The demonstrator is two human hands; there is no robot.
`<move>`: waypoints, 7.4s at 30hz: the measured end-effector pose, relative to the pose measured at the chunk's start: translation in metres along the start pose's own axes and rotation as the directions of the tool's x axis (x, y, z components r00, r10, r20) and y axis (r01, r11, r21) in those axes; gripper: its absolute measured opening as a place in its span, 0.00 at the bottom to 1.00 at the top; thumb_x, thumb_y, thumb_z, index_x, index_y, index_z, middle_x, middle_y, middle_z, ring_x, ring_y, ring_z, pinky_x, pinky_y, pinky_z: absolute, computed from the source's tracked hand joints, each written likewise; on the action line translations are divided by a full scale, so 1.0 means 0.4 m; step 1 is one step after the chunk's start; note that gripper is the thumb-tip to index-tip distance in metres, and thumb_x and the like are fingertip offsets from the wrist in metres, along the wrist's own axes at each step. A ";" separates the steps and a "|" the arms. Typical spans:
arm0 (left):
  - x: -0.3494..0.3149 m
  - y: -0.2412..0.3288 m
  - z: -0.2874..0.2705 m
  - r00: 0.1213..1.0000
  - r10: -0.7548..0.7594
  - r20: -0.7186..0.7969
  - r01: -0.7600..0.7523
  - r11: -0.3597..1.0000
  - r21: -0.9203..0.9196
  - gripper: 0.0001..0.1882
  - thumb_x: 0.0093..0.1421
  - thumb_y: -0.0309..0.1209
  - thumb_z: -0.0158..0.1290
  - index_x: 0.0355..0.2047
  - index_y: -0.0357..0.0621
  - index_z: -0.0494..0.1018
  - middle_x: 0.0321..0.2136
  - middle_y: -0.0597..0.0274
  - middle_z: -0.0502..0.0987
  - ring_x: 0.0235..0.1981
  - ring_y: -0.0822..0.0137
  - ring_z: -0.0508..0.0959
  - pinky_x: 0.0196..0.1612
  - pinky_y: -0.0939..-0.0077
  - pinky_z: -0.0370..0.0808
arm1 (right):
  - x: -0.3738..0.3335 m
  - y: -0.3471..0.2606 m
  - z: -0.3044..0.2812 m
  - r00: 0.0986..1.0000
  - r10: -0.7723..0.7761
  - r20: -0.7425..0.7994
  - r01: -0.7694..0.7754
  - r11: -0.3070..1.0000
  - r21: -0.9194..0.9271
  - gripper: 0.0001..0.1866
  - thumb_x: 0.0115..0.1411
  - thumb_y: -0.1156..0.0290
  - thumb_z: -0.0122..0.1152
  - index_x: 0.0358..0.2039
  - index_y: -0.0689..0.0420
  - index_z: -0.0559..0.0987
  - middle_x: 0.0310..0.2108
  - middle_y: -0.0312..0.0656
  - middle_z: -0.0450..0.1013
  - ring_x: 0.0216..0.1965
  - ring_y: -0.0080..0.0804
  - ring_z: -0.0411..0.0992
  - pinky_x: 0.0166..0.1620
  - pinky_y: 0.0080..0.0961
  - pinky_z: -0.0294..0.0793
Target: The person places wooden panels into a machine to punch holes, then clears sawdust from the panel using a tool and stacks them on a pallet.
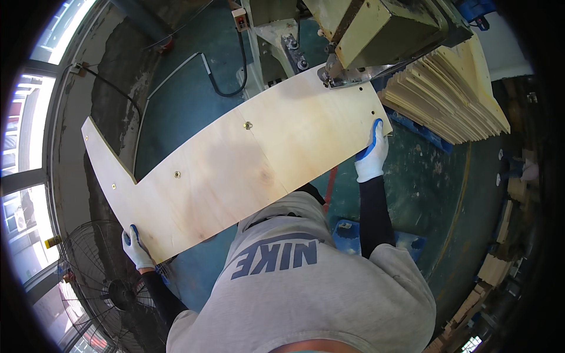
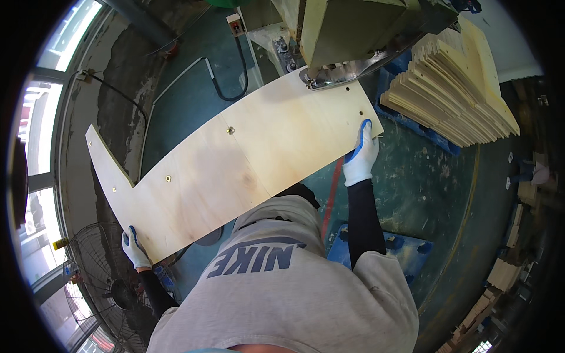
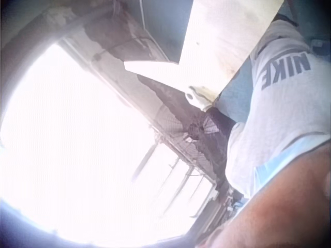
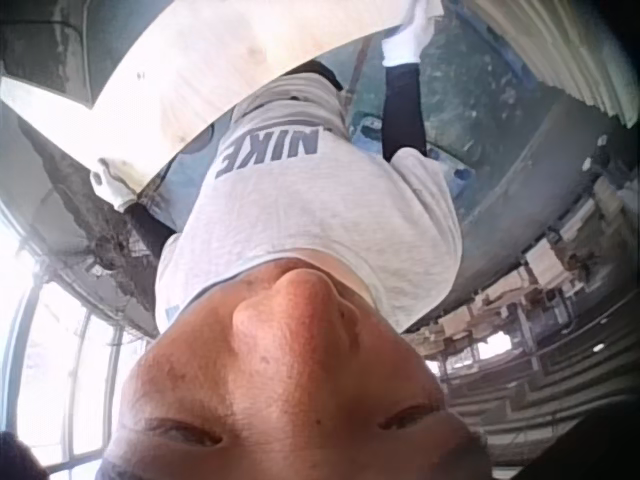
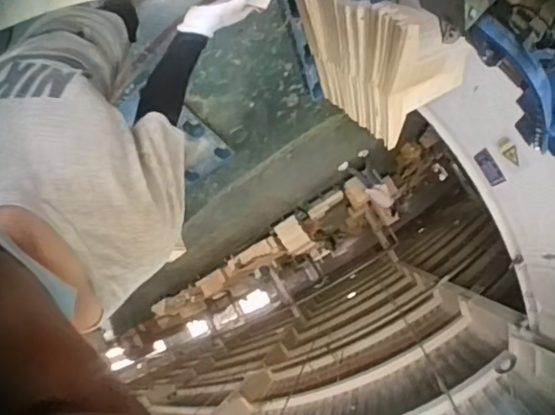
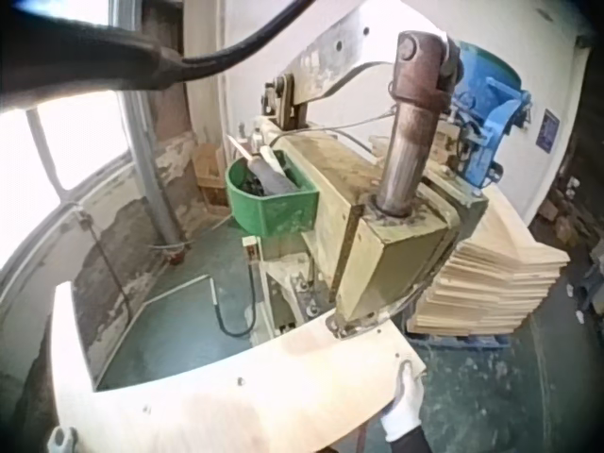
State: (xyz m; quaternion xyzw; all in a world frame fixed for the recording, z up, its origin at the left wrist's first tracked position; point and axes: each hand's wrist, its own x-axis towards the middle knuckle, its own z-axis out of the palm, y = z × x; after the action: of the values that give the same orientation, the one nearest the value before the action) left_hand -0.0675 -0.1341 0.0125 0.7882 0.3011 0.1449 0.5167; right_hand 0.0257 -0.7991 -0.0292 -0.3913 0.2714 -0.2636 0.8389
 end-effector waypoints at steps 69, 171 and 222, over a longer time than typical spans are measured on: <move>-0.043 -0.088 -0.167 0.996 -0.021 -0.092 0.021 1.000 -0.001 0.20 0.69 0.38 0.57 0.47 0.29 0.75 0.40 0.61 0.80 0.38 0.73 0.76 0.44 0.77 0.74 | -0.201 0.144 0.115 0.961 0.242 0.133 -0.181 0.915 -0.359 0.21 0.71 0.57 0.55 0.54 0.60 0.72 0.45 0.37 0.73 0.46 0.23 0.72 0.48 0.24 0.73; -1.322 1.238 2.818 0.390 0.422 0.818 -0.196 0.906 -0.375 0.22 0.66 0.26 0.57 0.59 0.33 0.69 0.50 0.59 0.77 0.47 0.72 0.77 0.50 0.76 0.74 | 1.667 -1.258 -0.779 0.869 -0.158 0.469 0.212 0.975 -0.065 0.30 0.63 0.83 0.59 0.65 0.65 0.66 0.53 0.39 0.74 0.50 0.22 0.73 0.52 0.21 0.76; -2.249 0.312 1.958 0.842 -0.540 0.005 0.505 0.790 0.349 0.25 0.61 0.43 0.53 0.55 0.42 0.74 0.52 0.48 0.77 0.54 0.48 0.76 0.56 0.60 0.72 | 1.175 -0.818 -0.922 0.006 0.527 0.850 0.586 0.687 -0.430 0.18 0.67 0.74 0.57 0.56 0.68 0.73 0.55 0.48 0.73 0.56 0.34 0.70 0.61 0.30 0.67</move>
State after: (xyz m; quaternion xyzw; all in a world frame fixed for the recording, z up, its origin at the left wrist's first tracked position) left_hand -0.3030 -1.3012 -0.1324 0.7563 0.5000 -0.0980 0.4103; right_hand 0.0419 -1.4777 -0.0864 -0.7542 -0.3369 0.2068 0.5244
